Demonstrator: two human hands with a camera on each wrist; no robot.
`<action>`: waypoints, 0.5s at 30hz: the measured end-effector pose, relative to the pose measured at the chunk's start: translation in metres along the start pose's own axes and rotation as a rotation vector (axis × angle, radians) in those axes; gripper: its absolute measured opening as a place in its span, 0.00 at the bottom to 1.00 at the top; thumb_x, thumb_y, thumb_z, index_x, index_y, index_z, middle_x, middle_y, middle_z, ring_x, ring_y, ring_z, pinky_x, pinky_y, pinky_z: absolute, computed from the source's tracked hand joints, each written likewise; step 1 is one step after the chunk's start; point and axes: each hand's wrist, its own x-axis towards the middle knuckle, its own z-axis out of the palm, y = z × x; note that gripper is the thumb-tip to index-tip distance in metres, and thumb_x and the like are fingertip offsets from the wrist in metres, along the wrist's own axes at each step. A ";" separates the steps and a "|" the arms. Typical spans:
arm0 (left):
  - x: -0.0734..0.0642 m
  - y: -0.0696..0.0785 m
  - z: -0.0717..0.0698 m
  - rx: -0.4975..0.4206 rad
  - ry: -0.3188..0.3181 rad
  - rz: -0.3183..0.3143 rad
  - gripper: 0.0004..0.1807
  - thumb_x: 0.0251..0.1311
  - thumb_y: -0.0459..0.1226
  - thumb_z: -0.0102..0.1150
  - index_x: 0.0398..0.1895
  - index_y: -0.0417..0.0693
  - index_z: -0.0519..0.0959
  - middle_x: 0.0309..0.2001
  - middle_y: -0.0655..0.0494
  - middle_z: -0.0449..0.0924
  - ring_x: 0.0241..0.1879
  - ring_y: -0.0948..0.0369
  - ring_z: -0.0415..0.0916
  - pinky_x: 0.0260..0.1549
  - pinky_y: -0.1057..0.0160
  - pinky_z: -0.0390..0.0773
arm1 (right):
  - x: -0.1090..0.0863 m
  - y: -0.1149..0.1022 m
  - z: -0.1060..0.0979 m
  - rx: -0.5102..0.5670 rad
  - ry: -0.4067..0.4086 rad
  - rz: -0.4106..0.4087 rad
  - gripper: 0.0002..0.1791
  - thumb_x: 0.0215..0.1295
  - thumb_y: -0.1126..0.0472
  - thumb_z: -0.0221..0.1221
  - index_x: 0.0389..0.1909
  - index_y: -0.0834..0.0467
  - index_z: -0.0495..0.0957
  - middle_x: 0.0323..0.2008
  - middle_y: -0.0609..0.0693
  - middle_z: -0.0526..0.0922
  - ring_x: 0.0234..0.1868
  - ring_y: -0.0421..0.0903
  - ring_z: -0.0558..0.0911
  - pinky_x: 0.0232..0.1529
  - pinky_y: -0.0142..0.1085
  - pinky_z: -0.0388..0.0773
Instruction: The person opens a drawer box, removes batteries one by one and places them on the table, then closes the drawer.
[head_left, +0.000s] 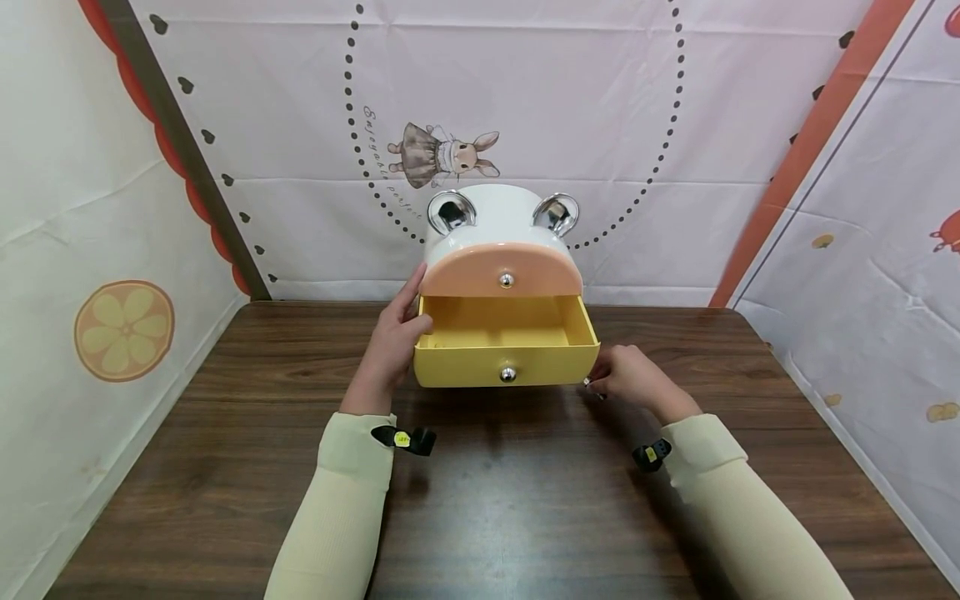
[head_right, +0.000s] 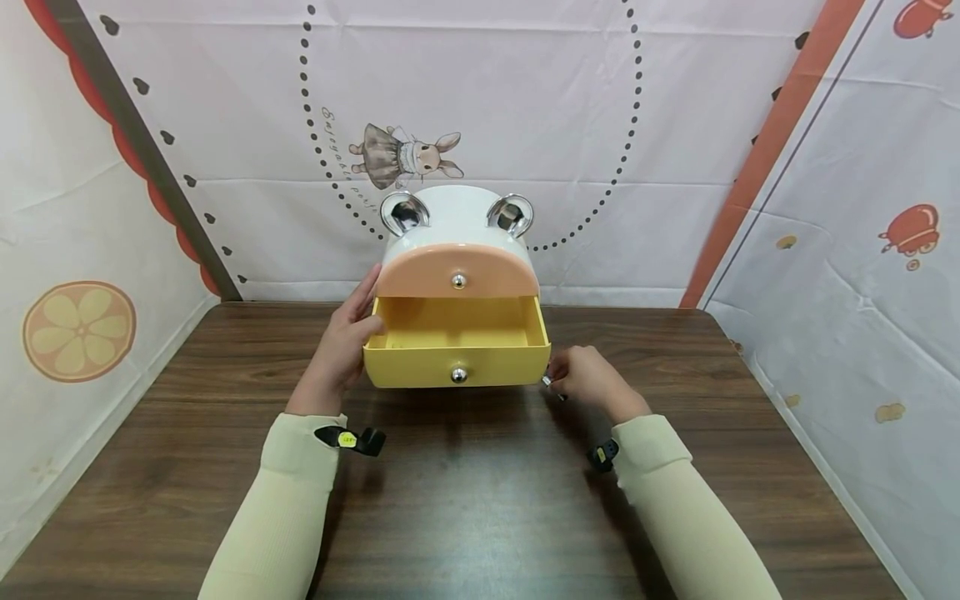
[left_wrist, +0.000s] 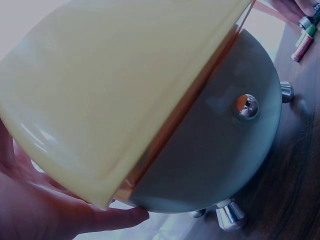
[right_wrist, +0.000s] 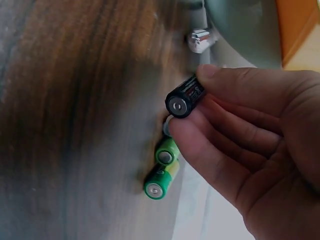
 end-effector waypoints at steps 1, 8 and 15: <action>0.000 0.000 0.000 0.001 0.001 -0.001 0.46 0.53 0.26 0.47 0.71 0.83 0.57 0.76 0.68 0.52 0.72 0.55 0.55 0.54 0.50 0.71 | 0.000 0.000 0.001 -0.002 -0.003 0.004 0.07 0.53 0.65 0.68 0.35 0.59 0.84 0.31 0.51 0.87 0.30 0.40 0.82 0.31 0.34 0.79; 0.001 0.000 0.000 0.009 -0.001 -0.005 0.46 0.54 0.26 0.46 0.70 0.84 0.58 0.75 0.68 0.51 0.72 0.52 0.56 0.54 0.50 0.71 | 0.003 -0.001 0.008 -0.037 -0.029 0.043 0.06 0.53 0.67 0.67 0.33 0.60 0.85 0.30 0.51 0.87 0.29 0.40 0.81 0.30 0.35 0.79; 0.000 0.000 0.000 0.008 -0.001 0.008 0.47 0.53 0.26 0.47 0.71 0.83 0.57 0.76 0.67 0.52 0.73 0.52 0.55 0.55 0.48 0.71 | 0.002 -0.002 0.013 -0.070 -0.047 0.069 0.05 0.55 0.65 0.67 0.33 0.58 0.85 0.30 0.49 0.87 0.27 0.41 0.80 0.28 0.35 0.77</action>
